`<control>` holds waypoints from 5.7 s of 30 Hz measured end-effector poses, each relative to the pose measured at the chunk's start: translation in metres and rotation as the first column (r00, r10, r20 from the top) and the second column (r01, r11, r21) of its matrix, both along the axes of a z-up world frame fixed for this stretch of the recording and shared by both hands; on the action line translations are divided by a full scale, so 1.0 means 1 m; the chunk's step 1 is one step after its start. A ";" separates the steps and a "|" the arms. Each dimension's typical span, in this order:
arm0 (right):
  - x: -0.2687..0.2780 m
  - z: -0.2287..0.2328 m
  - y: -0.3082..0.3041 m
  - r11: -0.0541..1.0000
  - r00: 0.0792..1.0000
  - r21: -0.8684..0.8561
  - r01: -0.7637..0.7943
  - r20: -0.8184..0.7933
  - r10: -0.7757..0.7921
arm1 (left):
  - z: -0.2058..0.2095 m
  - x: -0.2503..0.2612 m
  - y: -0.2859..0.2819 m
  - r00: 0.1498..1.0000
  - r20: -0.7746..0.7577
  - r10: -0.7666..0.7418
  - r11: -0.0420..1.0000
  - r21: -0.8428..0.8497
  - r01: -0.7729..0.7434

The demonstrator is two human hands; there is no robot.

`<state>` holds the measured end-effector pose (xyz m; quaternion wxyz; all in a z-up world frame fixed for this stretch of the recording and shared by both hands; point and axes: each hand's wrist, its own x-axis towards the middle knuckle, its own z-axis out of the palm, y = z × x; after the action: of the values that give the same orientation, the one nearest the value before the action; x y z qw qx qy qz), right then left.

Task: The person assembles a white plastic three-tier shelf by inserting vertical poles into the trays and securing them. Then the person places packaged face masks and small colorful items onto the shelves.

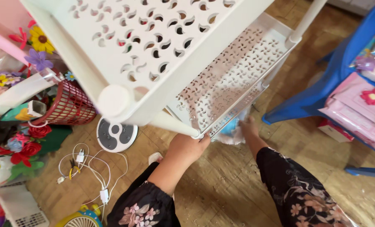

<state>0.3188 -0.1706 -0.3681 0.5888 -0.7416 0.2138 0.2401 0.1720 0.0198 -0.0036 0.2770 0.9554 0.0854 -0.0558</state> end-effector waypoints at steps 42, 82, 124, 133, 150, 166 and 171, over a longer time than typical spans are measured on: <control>-0.070 0.190 -0.035 0.828 0.852 -0.249 -0.502 0.022 0.523 | -0.034 0.004 0.044 0.983 0.072 0.168 0.983 -0.090 -0.161; -0.139 0.378 -0.159 0.899 0.762 -0.432 -0.070 0.558 0.328 | 0.022 -0.053 -0.040 0.961 -0.275 0.007 1.000 -0.011 -0.010; -0.019 0.400 -0.203 0.697 0.820 -0.668 0.260 0.534 0.205 | 0.006 0.027 -0.081 0.983 -0.158 -0.092 0.956 -0.289 0.043; 0.004 0.413 -0.221 0.788 0.619 -0.453 0.416 0.776 0.120 | -0.010 0.104 -0.165 0.961 0.202 -0.189 0.890 -0.378 0.254; 0.015 0.413 -0.271 0.780 0.633 -0.444 0.441 0.770 0.081 | -0.003 0.293 -0.335 0.970 0.235 -0.060 0.927 -0.347 0.141; -0.019 0.415 -0.266 0.774 0.582 -0.452 0.444 0.802 0.134 | 0.037 0.202 -0.268 0.772 0.607 0.188 0.487 -0.741 0.463; -0.040 0.421 -0.250 0.805 0.581 -0.401 0.437 0.809 0.087 | 0.049 0.088 -0.180 0.998 -0.070 0.005 -0.129 -0.989 -0.068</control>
<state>0.2785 -0.4210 0.0534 0.3960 -0.8802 0.0651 -0.2533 0.2601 -0.1598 0.0456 0.8998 0.4186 0.0467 -0.1135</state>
